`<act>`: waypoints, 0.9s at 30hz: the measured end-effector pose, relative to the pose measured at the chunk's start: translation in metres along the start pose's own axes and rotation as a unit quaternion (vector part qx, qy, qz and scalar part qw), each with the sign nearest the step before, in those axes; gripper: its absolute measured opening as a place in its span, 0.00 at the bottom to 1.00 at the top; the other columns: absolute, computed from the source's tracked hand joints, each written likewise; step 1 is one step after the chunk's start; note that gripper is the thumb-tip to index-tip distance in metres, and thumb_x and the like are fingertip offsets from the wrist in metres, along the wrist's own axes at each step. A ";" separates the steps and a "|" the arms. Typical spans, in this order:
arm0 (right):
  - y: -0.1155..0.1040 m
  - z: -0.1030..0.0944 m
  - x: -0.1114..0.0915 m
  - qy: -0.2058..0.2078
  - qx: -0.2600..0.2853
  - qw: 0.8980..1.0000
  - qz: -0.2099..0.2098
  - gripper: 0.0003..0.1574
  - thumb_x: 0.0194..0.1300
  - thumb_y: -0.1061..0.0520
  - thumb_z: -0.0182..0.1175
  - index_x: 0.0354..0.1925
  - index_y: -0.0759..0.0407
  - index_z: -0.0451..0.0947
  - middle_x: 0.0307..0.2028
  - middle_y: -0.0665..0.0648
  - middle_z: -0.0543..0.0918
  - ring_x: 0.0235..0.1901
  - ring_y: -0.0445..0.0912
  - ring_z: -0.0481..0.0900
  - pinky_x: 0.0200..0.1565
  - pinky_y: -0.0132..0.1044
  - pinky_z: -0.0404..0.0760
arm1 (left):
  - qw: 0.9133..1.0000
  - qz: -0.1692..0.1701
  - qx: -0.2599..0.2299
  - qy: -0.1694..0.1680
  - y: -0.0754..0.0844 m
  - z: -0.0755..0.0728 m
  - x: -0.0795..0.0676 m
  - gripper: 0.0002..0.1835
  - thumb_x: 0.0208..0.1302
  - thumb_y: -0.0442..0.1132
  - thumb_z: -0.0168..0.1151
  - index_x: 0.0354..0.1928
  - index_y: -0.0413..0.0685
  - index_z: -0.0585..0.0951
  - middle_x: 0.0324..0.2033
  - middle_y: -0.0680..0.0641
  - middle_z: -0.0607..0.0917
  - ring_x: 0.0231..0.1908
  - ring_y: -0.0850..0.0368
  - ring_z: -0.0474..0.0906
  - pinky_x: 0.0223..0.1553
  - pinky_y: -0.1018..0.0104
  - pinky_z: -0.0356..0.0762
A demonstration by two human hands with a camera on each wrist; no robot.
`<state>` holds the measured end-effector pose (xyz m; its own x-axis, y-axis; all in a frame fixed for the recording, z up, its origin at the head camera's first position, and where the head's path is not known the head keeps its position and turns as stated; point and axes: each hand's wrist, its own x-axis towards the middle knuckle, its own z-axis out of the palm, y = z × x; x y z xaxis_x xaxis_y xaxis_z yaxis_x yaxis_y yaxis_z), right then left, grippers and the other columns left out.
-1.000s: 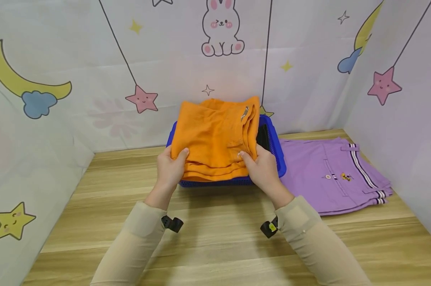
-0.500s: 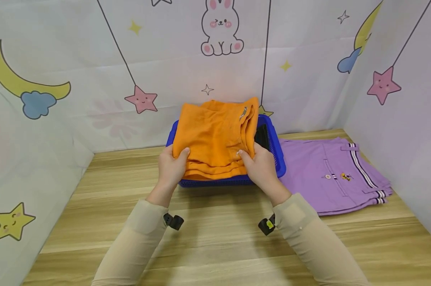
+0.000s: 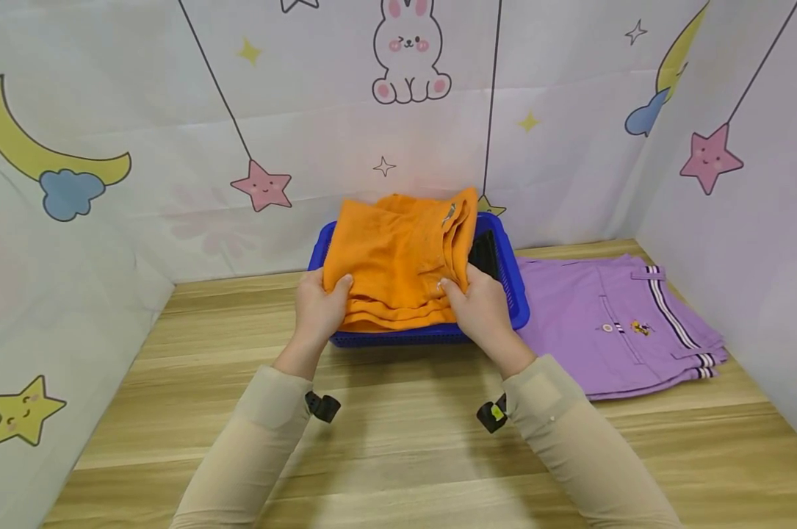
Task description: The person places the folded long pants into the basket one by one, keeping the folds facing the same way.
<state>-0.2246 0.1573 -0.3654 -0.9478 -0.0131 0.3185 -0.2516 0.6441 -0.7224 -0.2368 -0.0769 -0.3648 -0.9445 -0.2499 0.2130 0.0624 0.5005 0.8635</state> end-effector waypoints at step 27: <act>0.005 0.006 0.009 -0.029 -0.127 0.991 -0.016 0.16 0.66 0.51 0.58 0.34 0.65 0.76 0.24 0.61 0.76 0.37 0.58 0.74 0.34 0.44 0.68 | 0.991 -0.006 0.117 -0.070 -0.002 0.005 0.008 0.23 0.68 0.45 0.55 0.54 0.31 0.73 0.51 0.34 0.74 0.50 0.41 0.72 0.54 0.50 0.71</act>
<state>-0.2352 0.1555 -0.3700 -0.9514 -0.0759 0.2983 -0.2319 0.8140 -0.5325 -0.2457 -0.0763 -0.3674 -0.9814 -0.1471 0.1237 -0.0097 0.6806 0.7326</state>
